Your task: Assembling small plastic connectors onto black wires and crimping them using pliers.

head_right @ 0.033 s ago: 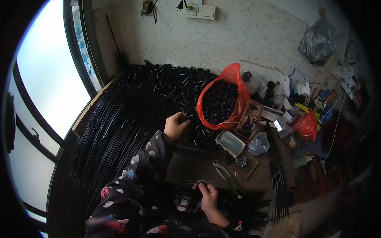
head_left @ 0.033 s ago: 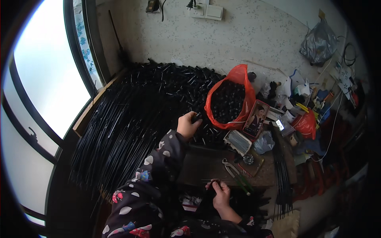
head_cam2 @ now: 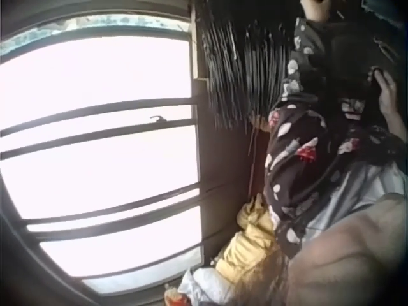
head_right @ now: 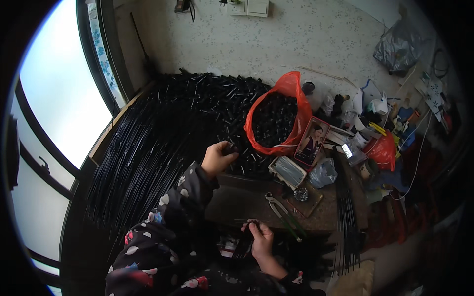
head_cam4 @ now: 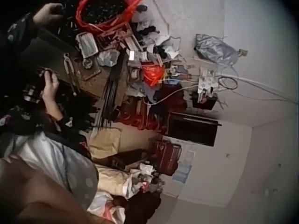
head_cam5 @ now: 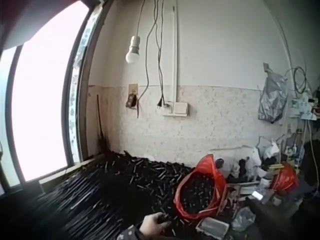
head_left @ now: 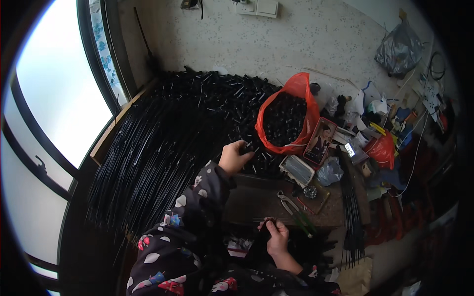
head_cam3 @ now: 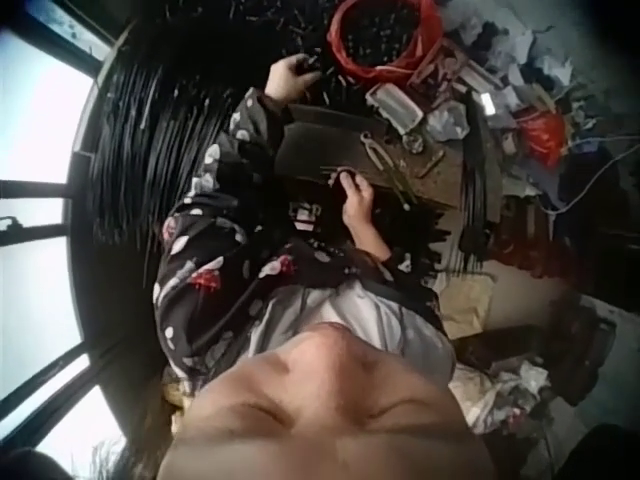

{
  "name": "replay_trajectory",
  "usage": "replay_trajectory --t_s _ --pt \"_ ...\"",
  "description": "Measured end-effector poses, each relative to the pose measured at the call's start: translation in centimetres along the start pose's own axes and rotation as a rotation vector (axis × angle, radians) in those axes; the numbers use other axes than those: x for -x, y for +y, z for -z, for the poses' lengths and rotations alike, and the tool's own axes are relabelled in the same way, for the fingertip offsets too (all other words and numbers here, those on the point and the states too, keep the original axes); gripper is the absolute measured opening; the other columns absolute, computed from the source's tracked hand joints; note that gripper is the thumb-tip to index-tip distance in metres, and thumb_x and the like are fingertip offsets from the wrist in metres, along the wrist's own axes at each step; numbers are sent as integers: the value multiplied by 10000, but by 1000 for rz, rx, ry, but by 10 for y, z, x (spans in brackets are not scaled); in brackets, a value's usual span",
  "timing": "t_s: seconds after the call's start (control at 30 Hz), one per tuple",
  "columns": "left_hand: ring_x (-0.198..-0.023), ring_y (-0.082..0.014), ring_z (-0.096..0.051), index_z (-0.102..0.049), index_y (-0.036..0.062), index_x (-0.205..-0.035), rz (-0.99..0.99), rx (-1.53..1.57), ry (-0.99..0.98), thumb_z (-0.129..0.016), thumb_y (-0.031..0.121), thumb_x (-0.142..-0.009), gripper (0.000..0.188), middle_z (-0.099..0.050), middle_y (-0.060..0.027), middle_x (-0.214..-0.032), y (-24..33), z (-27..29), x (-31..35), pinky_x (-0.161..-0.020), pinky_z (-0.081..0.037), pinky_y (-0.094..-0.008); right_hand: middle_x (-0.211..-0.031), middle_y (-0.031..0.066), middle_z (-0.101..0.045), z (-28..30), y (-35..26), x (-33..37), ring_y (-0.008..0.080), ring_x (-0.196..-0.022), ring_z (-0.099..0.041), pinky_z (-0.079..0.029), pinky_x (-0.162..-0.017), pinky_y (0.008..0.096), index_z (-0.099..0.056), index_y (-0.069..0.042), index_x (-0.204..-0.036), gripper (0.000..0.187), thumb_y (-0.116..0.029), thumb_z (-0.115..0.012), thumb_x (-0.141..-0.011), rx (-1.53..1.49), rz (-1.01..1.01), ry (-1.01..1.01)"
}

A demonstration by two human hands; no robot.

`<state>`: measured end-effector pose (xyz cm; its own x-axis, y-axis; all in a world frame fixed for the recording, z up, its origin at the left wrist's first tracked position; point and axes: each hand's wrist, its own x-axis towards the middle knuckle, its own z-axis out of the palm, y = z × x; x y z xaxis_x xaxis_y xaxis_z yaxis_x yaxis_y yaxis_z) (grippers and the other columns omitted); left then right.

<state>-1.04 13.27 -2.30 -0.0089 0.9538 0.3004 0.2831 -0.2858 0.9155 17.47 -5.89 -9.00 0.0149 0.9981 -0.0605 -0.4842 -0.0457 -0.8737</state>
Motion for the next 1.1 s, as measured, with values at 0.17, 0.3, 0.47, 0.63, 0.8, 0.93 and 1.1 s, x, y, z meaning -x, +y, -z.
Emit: replay_trajectory --t_s 0.17,0.3,0.47,0.63,0.8,0.93,1.1 --pt "-707 -212 -597 -613 25 -854 -208 -317 -315 -696 152 -696 219 -595 -110 -738 -37 2 114 -640 -463 -298 -815 82 -606 -3 -2 -6 168 -729 -586 -474 -701 281 -552 -9 -909 101 -99 -564 -862 40 6 -88" --pt "-833 -81 -442 -553 43 -870 182 795 -51 -570 173 -866 131 -472 -11 -1025 1 6 140 -762 -361 -235 -825 67 -607 -15 2 -3 151 -736 -584 -471 -711 268 -549 -9 -905 94 -90 -566 -861 97 -56 -199" --pt "-860 -96 -440 -530 37 -837 -159 516 -114 -536 140 -874 109 -440 -61 -1086 34 -3 145 -749 -371 -245 -822 27 -602 -24 11 7 92 -727 -555 -449 -711 225 -558 5 -939 111 -73 -573 -863 435 148 -258" --pt "-606 -88 -500 -496 49 -928 198 892 86 -561 126 -873 114 -545 -54 -871 29 15 157 -520 -385 -209 -829 20 -593 -23 5 10 86 -746 -542 -436 -715 218 -561 -8 -935 102 -89 -559 -873 267 55 -216" --pt "-676 -117 -571 -547 -12 -1035 685 1083 -233 -627 -4 -787 261 -596 -57 -841 -5 17 201 -635 -474 -220 -864 36 -557 -23 4 13 104 -734 -531 -448 -677 249 -527 -14 -953 127 -123 -535 -889 52 -63 -123" --pt "-826 -173 -626 -533 -40 -1059 677 1415 -348 -566 -66 -800 263 -619 -126 -947 -15 8 210 -771 -522 -259 -868 28 -531 -32 16 17 102 -734 -522 -456 -646 252 -481 -26 -969 144 -85 -563 -867 150 149 -11" --pt "-838 -183 -620 -536 -38 -1035 662 1335 -336 -580 -47 -800 239 -616 -133 -954 -8 6 200 -777 -518 -262 -906 12 -515 -32 17 22 62 -804 -486 -398 -745 191 -466 -27 -984 190 -87 -593 -856 77 64 -66"
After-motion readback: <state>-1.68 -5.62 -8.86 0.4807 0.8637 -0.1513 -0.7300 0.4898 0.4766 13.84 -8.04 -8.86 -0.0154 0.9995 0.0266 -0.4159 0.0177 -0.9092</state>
